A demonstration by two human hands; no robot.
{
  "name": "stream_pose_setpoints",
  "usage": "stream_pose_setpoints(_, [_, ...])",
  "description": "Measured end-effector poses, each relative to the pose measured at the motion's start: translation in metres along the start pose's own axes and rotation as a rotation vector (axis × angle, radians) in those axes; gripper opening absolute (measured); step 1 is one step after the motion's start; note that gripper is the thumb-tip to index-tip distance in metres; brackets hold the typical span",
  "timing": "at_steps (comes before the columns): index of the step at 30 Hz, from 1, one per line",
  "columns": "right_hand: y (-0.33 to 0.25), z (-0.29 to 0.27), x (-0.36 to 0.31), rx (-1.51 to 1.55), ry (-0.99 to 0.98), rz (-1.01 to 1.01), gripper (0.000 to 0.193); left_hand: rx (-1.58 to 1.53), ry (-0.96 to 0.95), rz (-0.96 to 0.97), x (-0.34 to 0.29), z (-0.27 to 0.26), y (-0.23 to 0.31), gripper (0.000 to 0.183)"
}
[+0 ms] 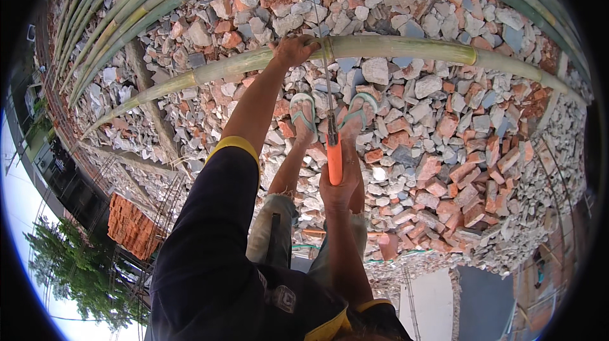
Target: The person walks across bamboo scaffolding at a construction site, then uses a tape measure to measure the length of bamboo poles laid on the ground. The person adjusts the tape measure and repositions it along the poles multiple times.
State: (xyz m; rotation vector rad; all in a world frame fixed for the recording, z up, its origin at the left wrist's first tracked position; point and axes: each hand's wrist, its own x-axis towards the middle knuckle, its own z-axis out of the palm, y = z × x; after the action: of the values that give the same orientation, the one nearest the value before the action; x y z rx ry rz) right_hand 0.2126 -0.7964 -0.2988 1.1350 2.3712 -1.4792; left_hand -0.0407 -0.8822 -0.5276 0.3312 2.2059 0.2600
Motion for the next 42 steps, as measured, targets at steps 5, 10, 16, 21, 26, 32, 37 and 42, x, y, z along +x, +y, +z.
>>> stream_pose_setpoints(5, [-0.02, -0.022, -0.039, -0.038, 0.058, -0.023, 0.054, -0.001, -0.06, -0.069, -0.003, -0.004, 0.005, 0.061])
stream_pose_setpoints(10, [0.0, 0.004, 0.016, -0.087, -0.003, -0.046, 0.051, -0.046, -0.037, -0.036, -0.005, -0.004, 0.002, 0.061])
stream_pose_setpoints(16, [-0.017, -0.012, -0.039, -0.054, 0.048, -0.002, 0.054, 0.027, -0.067, -0.069, -0.01, -0.011, 0.012, 0.061])
stream_pose_setpoints(21, [-0.001, -0.005, -0.013, -0.086, 0.027, -0.057, 0.054, -0.002, -0.062, -0.059, -0.007, -0.01, 0.01, 0.059])
stream_pose_setpoints(26, [0.005, 0.021, 0.034, 0.131, -0.038, 0.173, 0.051, 0.013, -0.039, -0.033, -0.002, 0.0, 0.002, 0.06])
stream_pose_setpoints(32, [-0.023, -0.025, -0.047, -0.112, 0.053, -0.014, 0.051, 0.002, -0.051, -0.052, -0.009, -0.004, 0.006, 0.062])
stream_pose_setpoints(37, [0.015, 0.027, 0.053, 0.015, -0.041, 0.071, 0.046, 0.006, -0.062, -0.049, -0.016, -0.009, 0.008, 0.061])
stream_pose_setpoints(42, [-0.011, -0.003, -0.021, -0.092, 0.083, -0.004, 0.049, 0.025, -0.068, -0.045, -0.014, -0.01, 0.012, 0.062])
